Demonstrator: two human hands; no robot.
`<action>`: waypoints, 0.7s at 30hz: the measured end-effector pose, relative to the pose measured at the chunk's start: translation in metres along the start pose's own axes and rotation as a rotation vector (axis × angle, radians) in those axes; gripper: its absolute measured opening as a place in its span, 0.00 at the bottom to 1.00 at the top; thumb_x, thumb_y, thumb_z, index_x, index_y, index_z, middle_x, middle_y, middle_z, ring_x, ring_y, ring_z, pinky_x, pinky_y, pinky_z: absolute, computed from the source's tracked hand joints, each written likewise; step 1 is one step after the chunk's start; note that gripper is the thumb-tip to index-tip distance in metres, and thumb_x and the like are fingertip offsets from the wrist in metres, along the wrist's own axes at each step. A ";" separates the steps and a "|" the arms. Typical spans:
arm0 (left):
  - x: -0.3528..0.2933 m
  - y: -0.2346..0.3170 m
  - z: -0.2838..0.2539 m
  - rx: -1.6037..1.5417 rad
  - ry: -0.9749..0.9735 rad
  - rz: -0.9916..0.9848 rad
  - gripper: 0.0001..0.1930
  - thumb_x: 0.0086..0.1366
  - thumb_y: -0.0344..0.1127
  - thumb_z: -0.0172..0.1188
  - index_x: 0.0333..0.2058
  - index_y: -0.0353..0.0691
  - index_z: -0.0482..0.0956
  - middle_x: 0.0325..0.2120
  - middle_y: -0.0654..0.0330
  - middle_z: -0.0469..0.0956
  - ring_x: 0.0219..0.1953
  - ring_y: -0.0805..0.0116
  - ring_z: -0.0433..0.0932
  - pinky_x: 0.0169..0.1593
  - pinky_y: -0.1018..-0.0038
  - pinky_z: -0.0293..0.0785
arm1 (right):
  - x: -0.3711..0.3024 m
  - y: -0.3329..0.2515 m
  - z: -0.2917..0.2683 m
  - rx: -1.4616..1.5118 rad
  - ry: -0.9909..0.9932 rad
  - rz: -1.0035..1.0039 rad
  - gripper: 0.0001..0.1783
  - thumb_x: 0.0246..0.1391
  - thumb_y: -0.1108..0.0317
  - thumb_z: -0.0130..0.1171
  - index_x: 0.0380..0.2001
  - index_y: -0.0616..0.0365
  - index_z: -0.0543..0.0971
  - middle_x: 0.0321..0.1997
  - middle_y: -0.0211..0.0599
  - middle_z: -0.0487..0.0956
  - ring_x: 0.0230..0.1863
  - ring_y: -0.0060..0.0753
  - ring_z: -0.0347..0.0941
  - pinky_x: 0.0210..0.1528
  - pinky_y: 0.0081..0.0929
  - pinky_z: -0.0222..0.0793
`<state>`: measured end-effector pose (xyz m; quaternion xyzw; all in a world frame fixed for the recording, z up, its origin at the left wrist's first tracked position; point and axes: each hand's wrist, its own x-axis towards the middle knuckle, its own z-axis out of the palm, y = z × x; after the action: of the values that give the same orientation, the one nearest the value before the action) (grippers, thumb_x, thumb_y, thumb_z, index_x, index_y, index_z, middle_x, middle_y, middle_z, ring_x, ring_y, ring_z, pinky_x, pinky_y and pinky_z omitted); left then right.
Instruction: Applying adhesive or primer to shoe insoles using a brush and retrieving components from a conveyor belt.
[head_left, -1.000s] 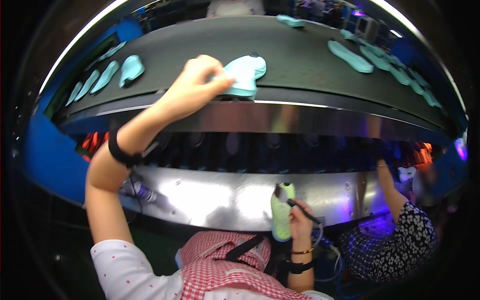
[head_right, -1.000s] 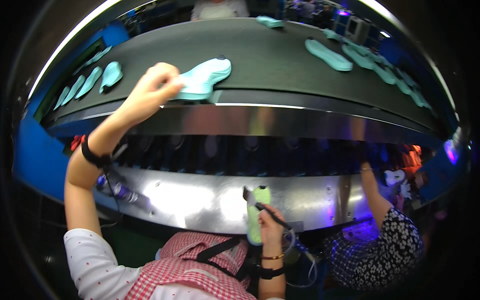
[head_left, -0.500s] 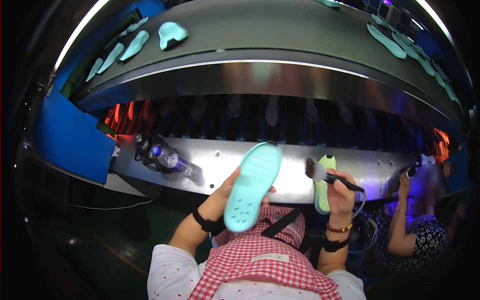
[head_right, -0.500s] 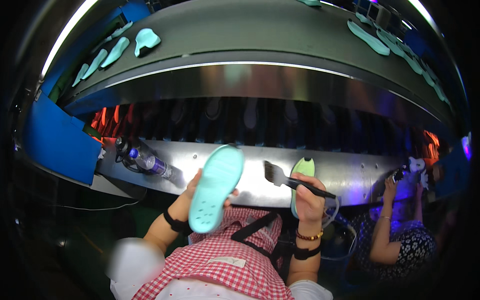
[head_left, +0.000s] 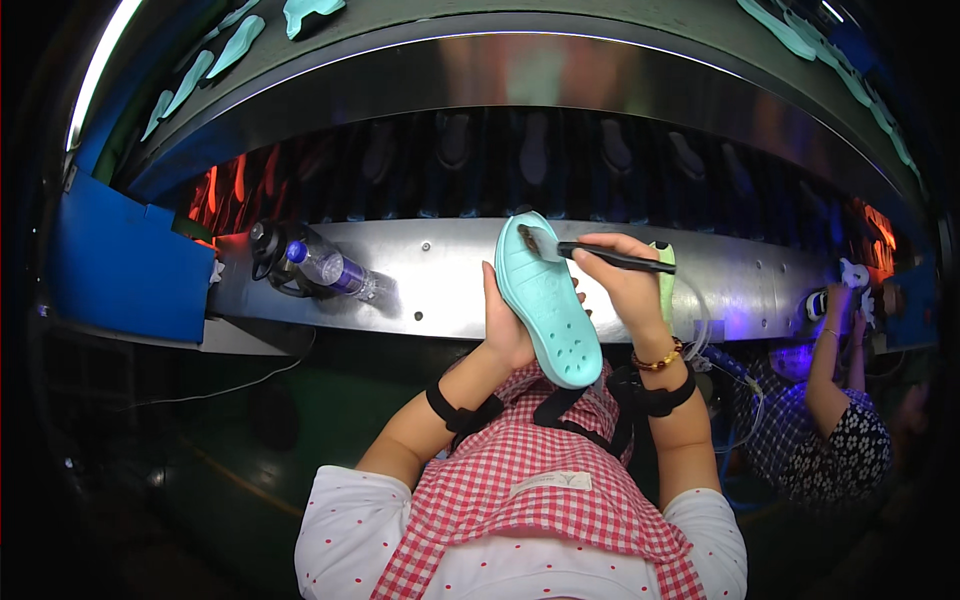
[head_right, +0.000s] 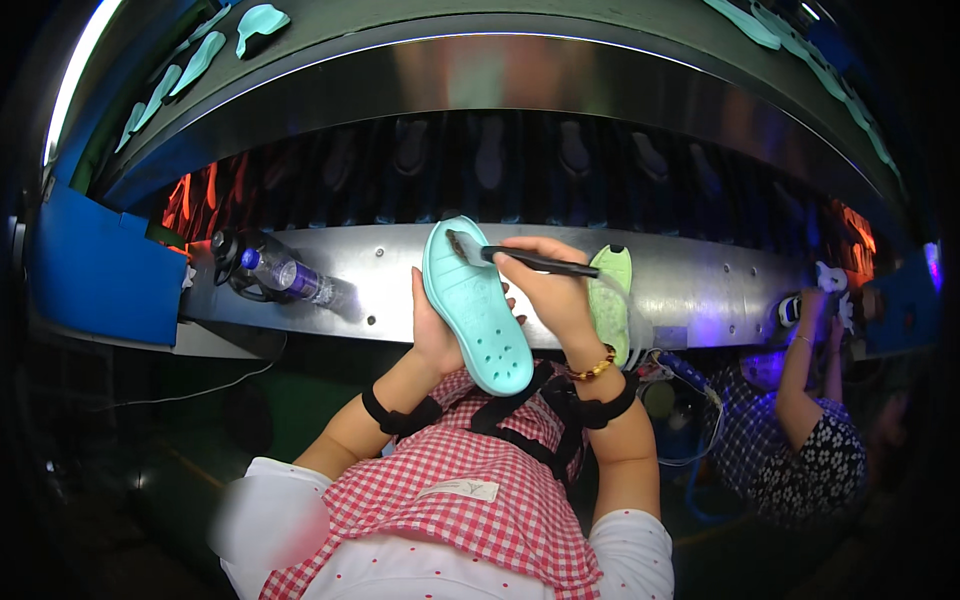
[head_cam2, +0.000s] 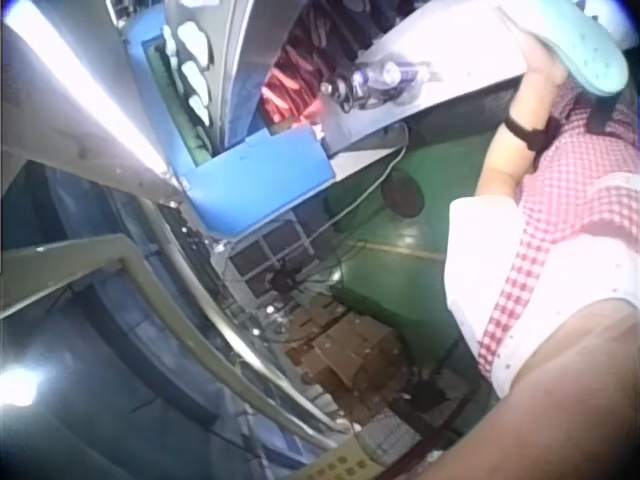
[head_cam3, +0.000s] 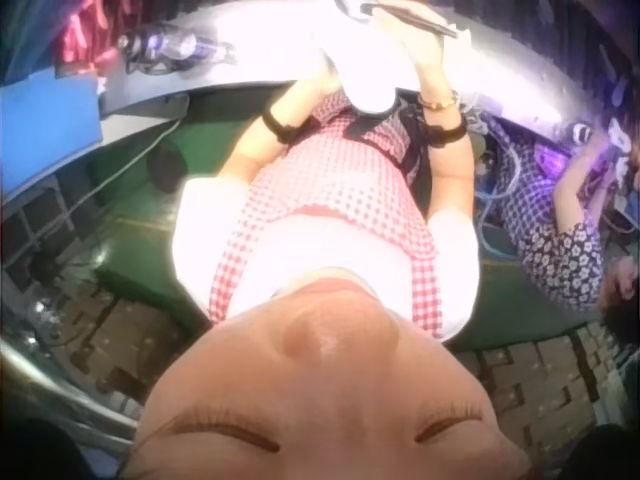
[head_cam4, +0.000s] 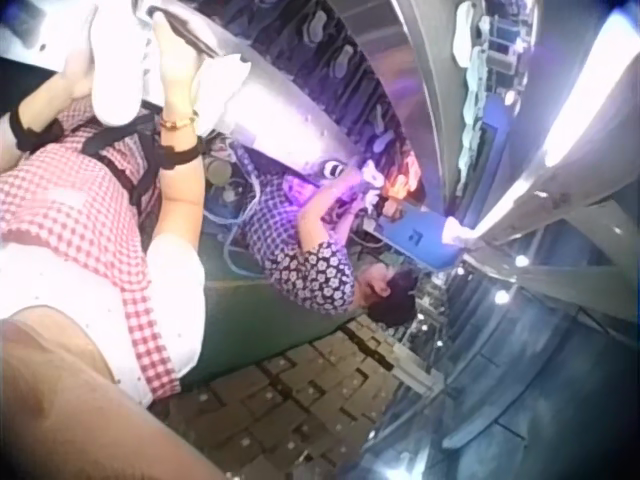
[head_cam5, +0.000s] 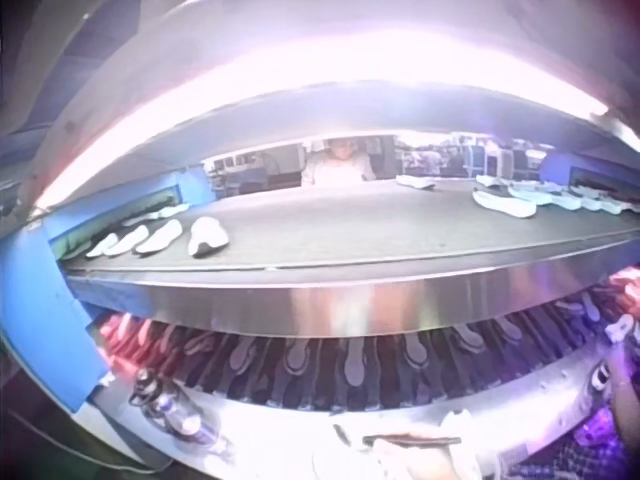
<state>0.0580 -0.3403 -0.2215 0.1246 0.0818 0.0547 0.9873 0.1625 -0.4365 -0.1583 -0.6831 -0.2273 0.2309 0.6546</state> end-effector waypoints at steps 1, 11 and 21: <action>0.003 -0.001 0.004 0.004 0.001 -0.004 0.41 0.55 0.69 0.19 0.52 0.42 0.59 0.42 0.51 0.68 0.45 0.55 0.69 0.50 0.57 0.64 | -0.001 0.002 0.006 -0.028 -0.014 -0.020 0.10 0.41 0.74 0.60 0.31 0.64 0.77 0.29 0.35 0.77 0.31 0.21 0.72 0.35 0.16 0.67; 0.007 0.034 -0.008 0.174 0.066 0.152 0.41 0.56 0.68 0.19 0.46 0.37 0.66 0.35 0.50 0.72 0.38 0.59 0.73 0.46 0.62 0.69 | -0.034 -0.017 -0.025 -0.426 -0.505 -0.394 0.10 0.33 0.75 0.61 0.26 0.60 0.78 0.26 0.41 0.77 0.30 0.35 0.73 0.34 0.27 0.68; 0.006 0.020 0.023 -0.087 -0.179 0.059 0.42 0.54 0.70 0.19 0.50 0.41 0.63 0.41 0.49 0.70 0.42 0.57 0.72 0.47 0.63 0.69 | -0.028 -0.049 -0.014 -0.176 -0.531 -0.298 0.09 0.38 0.76 0.61 0.29 0.61 0.78 0.30 0.38 0.77 0.34 0.26 0.72 0.38 0.21 0.67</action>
<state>0.0658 -0.3254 -0.1948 0.0885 -0.0129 0.0759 0.9931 0.1482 -0.4625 -0.1083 -0.6119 -0.5070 0.2821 0.5375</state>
